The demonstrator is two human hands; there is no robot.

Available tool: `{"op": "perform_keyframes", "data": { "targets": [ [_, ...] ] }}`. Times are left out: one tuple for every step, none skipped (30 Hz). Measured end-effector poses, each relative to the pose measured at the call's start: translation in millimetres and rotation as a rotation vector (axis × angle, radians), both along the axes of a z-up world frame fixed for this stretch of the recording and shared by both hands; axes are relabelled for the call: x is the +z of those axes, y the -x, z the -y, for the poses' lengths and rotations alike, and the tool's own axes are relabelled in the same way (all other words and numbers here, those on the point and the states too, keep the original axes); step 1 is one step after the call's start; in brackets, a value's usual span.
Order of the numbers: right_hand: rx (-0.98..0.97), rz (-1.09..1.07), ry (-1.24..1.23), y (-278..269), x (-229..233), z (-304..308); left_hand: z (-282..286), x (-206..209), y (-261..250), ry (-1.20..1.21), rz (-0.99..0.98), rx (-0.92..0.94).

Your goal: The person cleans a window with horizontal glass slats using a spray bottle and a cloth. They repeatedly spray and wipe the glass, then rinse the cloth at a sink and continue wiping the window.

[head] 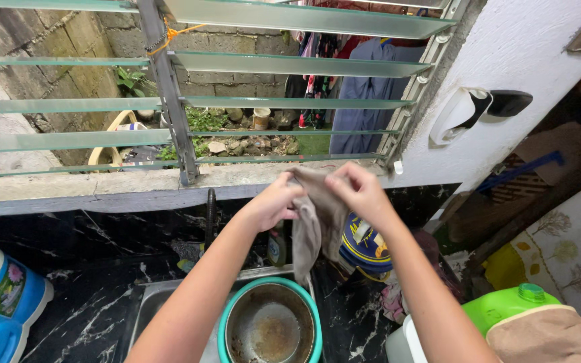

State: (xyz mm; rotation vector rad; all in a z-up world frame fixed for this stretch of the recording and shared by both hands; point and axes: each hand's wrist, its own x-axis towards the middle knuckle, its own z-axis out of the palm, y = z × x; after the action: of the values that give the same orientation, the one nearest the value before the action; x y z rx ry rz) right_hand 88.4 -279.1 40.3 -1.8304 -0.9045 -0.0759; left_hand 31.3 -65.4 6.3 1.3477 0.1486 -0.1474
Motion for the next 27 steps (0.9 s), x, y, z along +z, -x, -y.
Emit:
{"op": "perform_keyframes", "data": {
  "targets": [
    [0.035, -0.104, 0.059, 11, -7, -2, 0, 4, -3, 0.097, 0.002, 0.054],
    [0.118, -0.156, 0.031, 21, -16, -4, 2, 7, -3, 0.195, 0.0, 0.108],
    [0.2, -0.209, 0.004, 31, -26, -7, 6, 8, -4, 0.093, 0.057, 0.151],
    [0.282, -0.258, -0.024, 34, -33, -7, 11, 11, -5, -0.011, 0.119, 0.191],
    [0.286, -0.366, -0.112, 29, -38, -5, 13, 14, -5, -0.114, 0.182, 0.231],
    [0.291, -0.475, -0.2, 23, -43, -4, 13, 19, -3, -0.112, 0.167, 0.211],
    [0.295, -0.585, -0.289, 16, -49, -3, 11, 25, -1, -0.11, 0.153, 0.19],
    [0.195, -0.666, -0.285, 12, -55, -5, 9, 31, 2, -0.109, 0.138, 0.169],
    [0.095, -0.746, -0.281, 9, -60, -8, 9, 38, 5, 0.011, 0.156, 0.131],
    [-0.006, -0.823, -0.278, 9, -63, -9, 8, 46, 7, 0.13, 0.175, 0.091],
    [0.036, -0.949, -0.317, 13, -66, -11, 8, 52, 11, 0.248, 0.193, 0.051],
    [0.079, -1.074, -0.356, 21, -68, -16, 10, 57, 14, 0.287, 0.163, 0.028],
    [0.123, -1.198, -0.395, 30, -67, -20, 11, 61, 18, 0.326, 0.133, 0.006],
    [0.271, -1.263, -0.544, 36, -64, -22, 12, 65, 19, 0.365, 0.105, -0.017],
    [0.424, -1.319, -0.694, 40, -61, -23, 13, 66, 21, 0.359, 0.104, -0.033],
    [0.579, -1.37, -0.845, 45, -59, -24, 12, 63, 24, 0.353, 0.1, -0.049],
    [0.597, -1.385, -0.892, 47, -57, -24, 10, 59, 26, 0.346, 0.097, -0.064],
    [0.617, -1.395, -0.939, 47, -55, -26, 6, 54, 25, 0.332, 0.127, -0.047],
    [0.637, -1.405, -0.986, 45, -53, -28, 0, 48, 23, 0.317, 0.158, -0.031],
    [0.54, -1.313, -0.924, 43, -51, -29, -7, 40, 20, 0.305, 0.189, -0.014],
    [0.445, -1.221, -0.862, 41, -49, -30, -17, 31, 16, 0.141, 0.208, 0.038],
    [0.351, -1.128, -0.799, 40, -46, -32, -28, 22, 12, -0.023, 0.226, 0.091],
    [0.322, -1.103, -0.818, 38, -42, -33, -38, 14, 7, -0.188, 0.244, 0.143],
    [0.292, -1.08, -0.835, 37, -38, -33, -42, 3, 5, -0.35, 0.247, 0.223],
    [0.262, -1.057, -0.851, 37, -35, -34, -45, -5, 4, -0.513, 0.249, 0.302],
    [0.261, -1.022, -0.848, 36, -32, -37, -46, -9, 2, -0.676, 0.254, 0.384],
    [0.26, -0.988, -0.845, 34, -30, -40, -43, -10, 0, -0.521, 0.2, 0.354]
  ]
}}
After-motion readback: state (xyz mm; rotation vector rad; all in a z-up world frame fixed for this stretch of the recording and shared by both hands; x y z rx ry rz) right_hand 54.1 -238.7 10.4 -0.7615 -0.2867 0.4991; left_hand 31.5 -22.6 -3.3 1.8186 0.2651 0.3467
